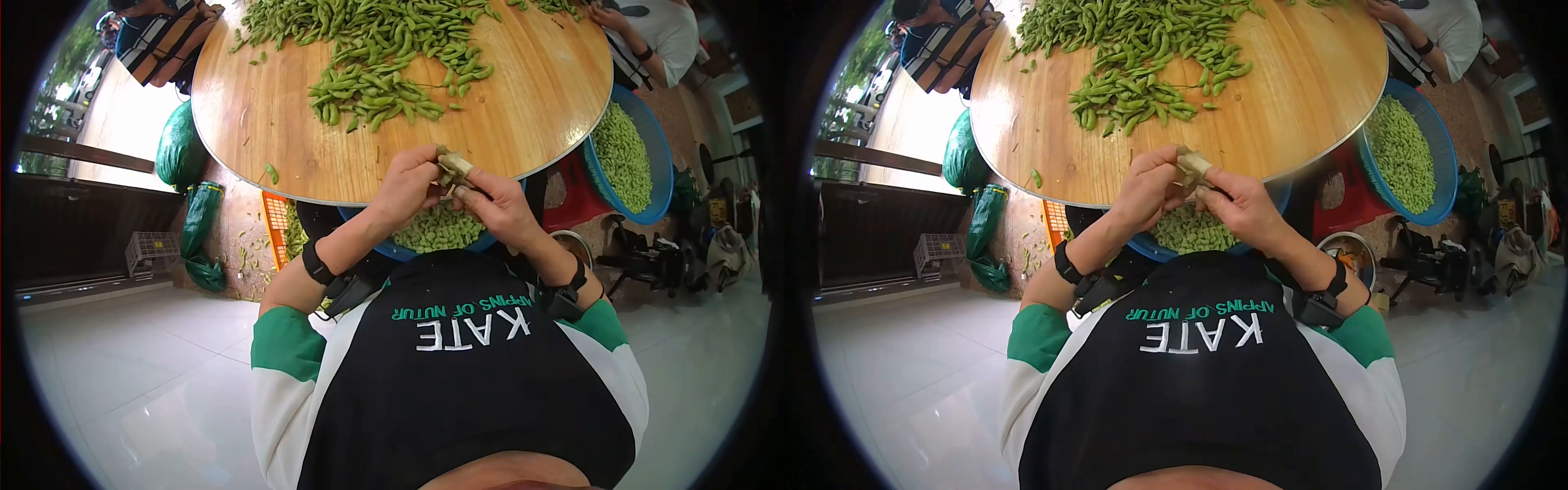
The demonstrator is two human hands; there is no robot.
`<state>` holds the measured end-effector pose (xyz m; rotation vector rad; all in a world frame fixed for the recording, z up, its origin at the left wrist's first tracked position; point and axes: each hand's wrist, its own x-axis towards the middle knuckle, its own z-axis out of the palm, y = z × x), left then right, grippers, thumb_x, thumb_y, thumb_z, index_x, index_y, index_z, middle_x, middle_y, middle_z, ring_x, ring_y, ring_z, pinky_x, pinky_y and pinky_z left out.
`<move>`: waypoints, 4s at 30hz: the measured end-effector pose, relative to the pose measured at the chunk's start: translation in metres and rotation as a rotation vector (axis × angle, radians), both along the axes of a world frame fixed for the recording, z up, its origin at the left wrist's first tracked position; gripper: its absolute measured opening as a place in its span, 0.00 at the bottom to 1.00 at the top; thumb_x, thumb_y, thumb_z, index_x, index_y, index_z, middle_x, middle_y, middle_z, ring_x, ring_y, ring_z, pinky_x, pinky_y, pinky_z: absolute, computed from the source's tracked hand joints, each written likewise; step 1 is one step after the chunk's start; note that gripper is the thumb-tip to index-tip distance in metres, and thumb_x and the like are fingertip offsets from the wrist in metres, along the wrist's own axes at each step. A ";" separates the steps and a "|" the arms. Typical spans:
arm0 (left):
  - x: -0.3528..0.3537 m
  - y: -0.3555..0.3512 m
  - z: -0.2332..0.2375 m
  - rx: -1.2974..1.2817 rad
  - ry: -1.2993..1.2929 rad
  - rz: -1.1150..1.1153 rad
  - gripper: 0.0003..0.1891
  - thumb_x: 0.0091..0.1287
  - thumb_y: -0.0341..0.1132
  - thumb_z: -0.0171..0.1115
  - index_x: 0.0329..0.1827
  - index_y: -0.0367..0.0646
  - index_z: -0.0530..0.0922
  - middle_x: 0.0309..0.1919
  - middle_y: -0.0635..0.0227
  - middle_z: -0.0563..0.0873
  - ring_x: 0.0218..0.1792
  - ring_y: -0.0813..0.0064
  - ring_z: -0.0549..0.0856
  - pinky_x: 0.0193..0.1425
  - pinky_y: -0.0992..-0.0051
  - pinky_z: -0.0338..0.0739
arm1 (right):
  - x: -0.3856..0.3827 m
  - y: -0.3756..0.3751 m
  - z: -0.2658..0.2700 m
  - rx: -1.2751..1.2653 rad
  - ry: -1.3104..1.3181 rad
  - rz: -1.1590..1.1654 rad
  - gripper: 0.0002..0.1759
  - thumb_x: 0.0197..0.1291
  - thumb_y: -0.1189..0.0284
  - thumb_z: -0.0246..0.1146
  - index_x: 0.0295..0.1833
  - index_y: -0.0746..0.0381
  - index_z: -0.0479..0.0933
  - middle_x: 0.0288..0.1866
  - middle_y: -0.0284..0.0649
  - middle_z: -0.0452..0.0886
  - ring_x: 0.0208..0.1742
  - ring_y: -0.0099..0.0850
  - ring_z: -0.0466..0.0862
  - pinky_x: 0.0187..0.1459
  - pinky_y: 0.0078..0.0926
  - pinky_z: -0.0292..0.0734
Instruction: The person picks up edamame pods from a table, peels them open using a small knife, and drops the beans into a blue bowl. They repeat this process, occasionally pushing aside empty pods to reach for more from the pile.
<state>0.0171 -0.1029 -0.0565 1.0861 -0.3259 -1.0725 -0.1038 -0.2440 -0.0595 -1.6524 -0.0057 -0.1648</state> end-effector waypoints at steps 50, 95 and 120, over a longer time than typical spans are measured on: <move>0.013 0.021 0.004 0.082 -0.026 0.117 0.06 0.68 0.30 0.59 0.39 0.35 0.77 0.25 0.70 0.80 0.20 0.86 0.75 0.17 0.86 0.65 | 0.021 0.008 -0.016 0.663 0.169 0.147 0.20 0.70 0.71 0.53 0.66 0.61 0.66 0.32 0.30 0.76 0.21 0.14 0.67 0.21 0.10 0.61; -0.002 0.007 0.014 0.072 -0.470 0.114 0.04 0.67 0.28 0.60 0.38 0.36 0.76 0.23 0.69 0.80 0.22 0.84 0.78 0.22 0.81 0.69 | 0.005 -0.003 -0.004 0.474 0.126 0.084 0.21 0.69 0.73 0.52 0.66 0.63 0.67 0.33 0.35 0.77 0.18 0.16 0.66 0.18 0.11 0.59; -0.026 0.002 -0.013 -0.043 -0.428 -0.023 0.16 0.58 0.15 0.44 0.48 0.36 0.70 0.37 0.68 0.79 0.37 0.79 0.80 0.41 0.80 0.75 | -0.023 -0.013 -0.002 0.158 0.231 0.096 0.21 0.66 0.79 0.55 0.65 0.63 0.71 0.30 0.30 0.78 0.22 0.12 0.68 0.25 0.08 0.62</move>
